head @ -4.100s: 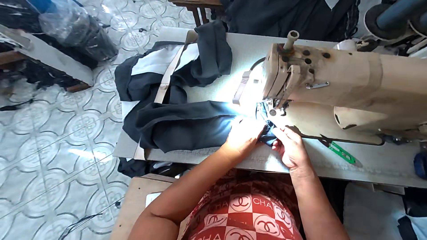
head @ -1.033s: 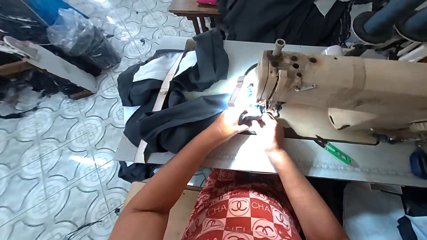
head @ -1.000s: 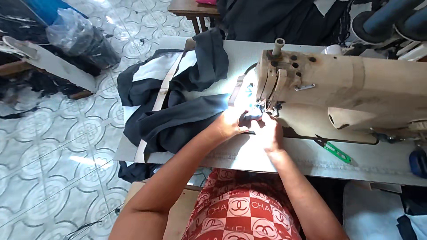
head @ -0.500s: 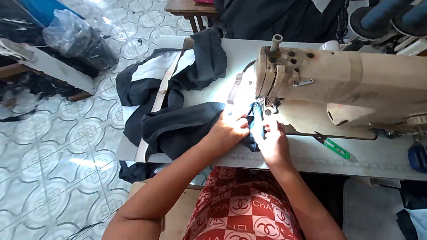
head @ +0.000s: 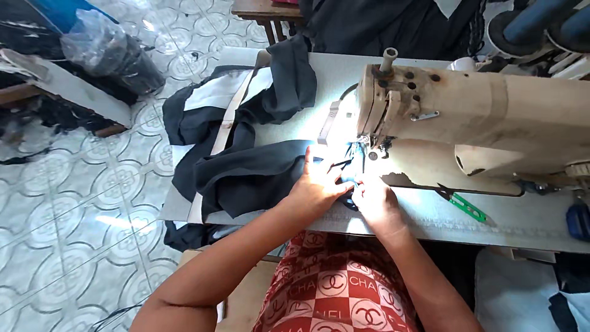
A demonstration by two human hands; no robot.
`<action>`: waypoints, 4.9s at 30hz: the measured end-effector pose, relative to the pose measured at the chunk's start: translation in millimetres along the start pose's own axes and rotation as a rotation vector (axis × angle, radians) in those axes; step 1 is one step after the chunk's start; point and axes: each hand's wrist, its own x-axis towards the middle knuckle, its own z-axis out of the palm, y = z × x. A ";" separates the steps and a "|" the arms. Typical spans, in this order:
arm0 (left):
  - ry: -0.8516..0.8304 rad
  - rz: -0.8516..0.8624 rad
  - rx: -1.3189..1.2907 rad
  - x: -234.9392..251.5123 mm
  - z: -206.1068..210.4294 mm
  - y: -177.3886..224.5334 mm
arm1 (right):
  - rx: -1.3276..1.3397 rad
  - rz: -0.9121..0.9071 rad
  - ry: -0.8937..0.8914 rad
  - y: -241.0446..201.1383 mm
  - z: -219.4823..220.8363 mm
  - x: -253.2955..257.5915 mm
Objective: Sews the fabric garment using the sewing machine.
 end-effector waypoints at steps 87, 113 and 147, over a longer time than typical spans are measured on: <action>0.214 0.113 -0.105 8.4 16.5 -20.3 | -0.039 -0.057 0.026 -2.2 0.1 4.1; 0.149 0.020 -0.059 35.6 14.0 -45.9 | -0.067 -0.117 0.168 9.6 16.9 31.9; 0.189 0.226 -0.071 12.9 9.3 -25.5 | -0.112 -0.301 0.247 26.5 19.4 -33.8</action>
